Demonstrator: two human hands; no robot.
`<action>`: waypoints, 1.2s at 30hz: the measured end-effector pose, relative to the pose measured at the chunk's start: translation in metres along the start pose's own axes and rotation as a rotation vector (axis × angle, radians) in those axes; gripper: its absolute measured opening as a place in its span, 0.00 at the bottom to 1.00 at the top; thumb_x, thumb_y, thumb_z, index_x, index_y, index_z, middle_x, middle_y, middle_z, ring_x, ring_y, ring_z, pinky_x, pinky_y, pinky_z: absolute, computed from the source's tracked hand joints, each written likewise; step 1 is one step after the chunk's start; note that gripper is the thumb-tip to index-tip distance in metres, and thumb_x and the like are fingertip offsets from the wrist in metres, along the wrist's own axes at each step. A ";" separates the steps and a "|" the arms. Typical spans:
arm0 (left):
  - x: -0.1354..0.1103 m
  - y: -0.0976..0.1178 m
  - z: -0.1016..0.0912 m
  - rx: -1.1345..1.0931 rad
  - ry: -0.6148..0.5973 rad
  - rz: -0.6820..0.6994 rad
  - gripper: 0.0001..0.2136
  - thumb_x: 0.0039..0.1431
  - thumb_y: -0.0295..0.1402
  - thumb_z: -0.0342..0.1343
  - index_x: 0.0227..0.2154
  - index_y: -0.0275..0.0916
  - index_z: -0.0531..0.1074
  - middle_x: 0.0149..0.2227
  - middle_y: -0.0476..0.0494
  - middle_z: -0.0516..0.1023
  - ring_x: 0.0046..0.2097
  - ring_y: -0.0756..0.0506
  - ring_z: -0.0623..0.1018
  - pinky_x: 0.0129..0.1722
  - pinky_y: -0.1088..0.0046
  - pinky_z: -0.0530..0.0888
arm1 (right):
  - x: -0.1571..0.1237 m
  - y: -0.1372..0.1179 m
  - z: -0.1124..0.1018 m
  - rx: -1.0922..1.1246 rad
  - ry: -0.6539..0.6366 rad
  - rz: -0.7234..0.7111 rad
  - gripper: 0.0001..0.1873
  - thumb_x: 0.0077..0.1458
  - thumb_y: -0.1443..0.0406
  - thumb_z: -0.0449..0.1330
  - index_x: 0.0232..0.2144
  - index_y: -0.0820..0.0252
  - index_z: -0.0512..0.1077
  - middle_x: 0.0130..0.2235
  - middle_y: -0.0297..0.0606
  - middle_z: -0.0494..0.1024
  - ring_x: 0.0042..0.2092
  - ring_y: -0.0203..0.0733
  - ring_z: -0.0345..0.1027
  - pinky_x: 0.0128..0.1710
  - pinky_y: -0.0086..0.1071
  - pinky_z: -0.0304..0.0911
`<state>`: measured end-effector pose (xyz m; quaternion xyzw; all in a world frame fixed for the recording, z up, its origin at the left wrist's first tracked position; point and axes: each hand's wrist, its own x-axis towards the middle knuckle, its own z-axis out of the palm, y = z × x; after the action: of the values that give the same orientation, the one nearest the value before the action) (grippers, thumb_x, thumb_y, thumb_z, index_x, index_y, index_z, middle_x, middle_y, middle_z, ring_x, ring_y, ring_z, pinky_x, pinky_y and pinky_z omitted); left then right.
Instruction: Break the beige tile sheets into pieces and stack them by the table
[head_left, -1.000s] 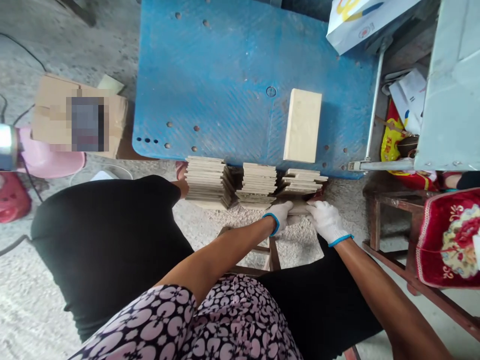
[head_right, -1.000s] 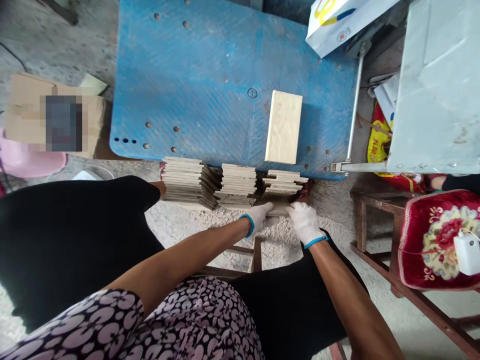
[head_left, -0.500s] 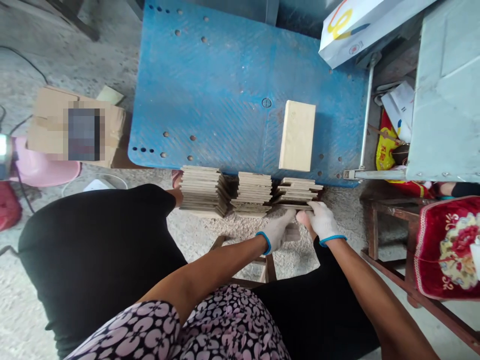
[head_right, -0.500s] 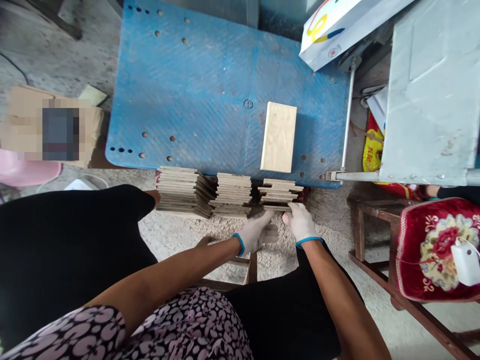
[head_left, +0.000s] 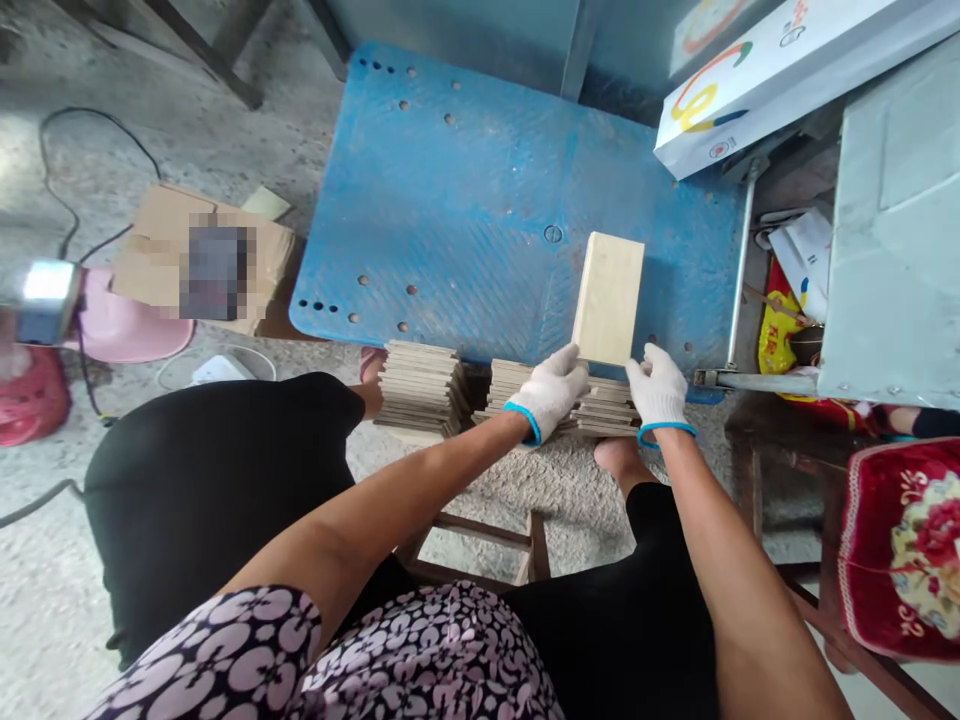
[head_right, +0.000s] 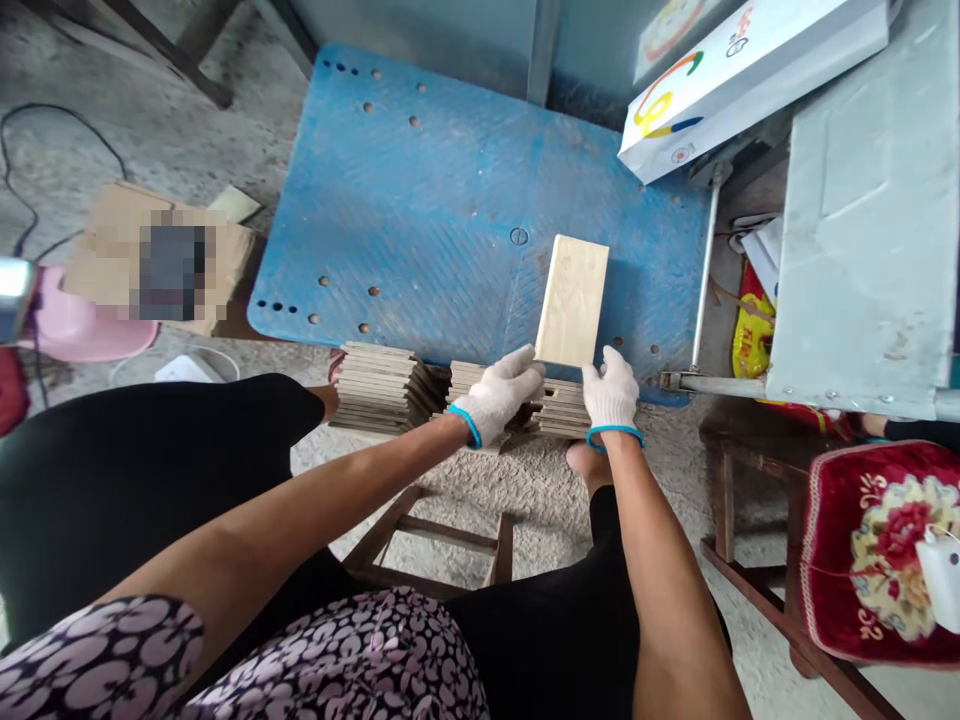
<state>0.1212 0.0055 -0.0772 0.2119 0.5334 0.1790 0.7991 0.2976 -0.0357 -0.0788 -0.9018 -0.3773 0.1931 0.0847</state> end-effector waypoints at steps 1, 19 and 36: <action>0.010 0.008 0.001 0.066 0.025 0.061 0.28 0.53 0.30 0.64 0.59 0.41 0.70 0.53 0.40 0.79 0.48 0.45 0.78 0.48 0.74 0.74 | 0.008 -0.006 0.003 -0.024 -0.019 0.010 0.30 0.58 0.60 0.55 0.59 0.69 0.69 0.50 0.51 0.79 0.53 0.51 0.71 0.57 0.40 0.62; 0.053 0.026 0.014 0.601 0.050 0.240 0.09 0.55 0.29 0.59 0.40 0.39 0.72 0.36 0.44 0.80 0.35 0.47 0.74 0.38 0.73 0.72 | 0.035 -0.017 0.025 -0.006 -0.134 0.077 0.12 0.58 0.60 0.55 0.39 0.60 0.75 0.38 0.42 0.78 0.37 0.44 0.64 0.37 0.32 0.55; 0.074 0.026 0.001 0.405 0.100 0.139 0.20 0.54 0.35 0.63 0.51 0.37 0.74 0.46 0.43 0.82 0.45 0.45 0.80 0.44 0.73 0.76 | 0.036 -0.018 0.029 0.332 0.168 0.226 0.15 0.45 0.60 0.66 0.36 0.63 0.78 0.40 0.45 0.80 0.44 0.49 0.72 0.48 0.38 0.66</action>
<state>0.1480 0.0654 -0.1207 0.3952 0.5815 0.1333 0.6985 0.2970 0.0031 -0.1095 -0.9250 -0.2284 0.1848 0.2409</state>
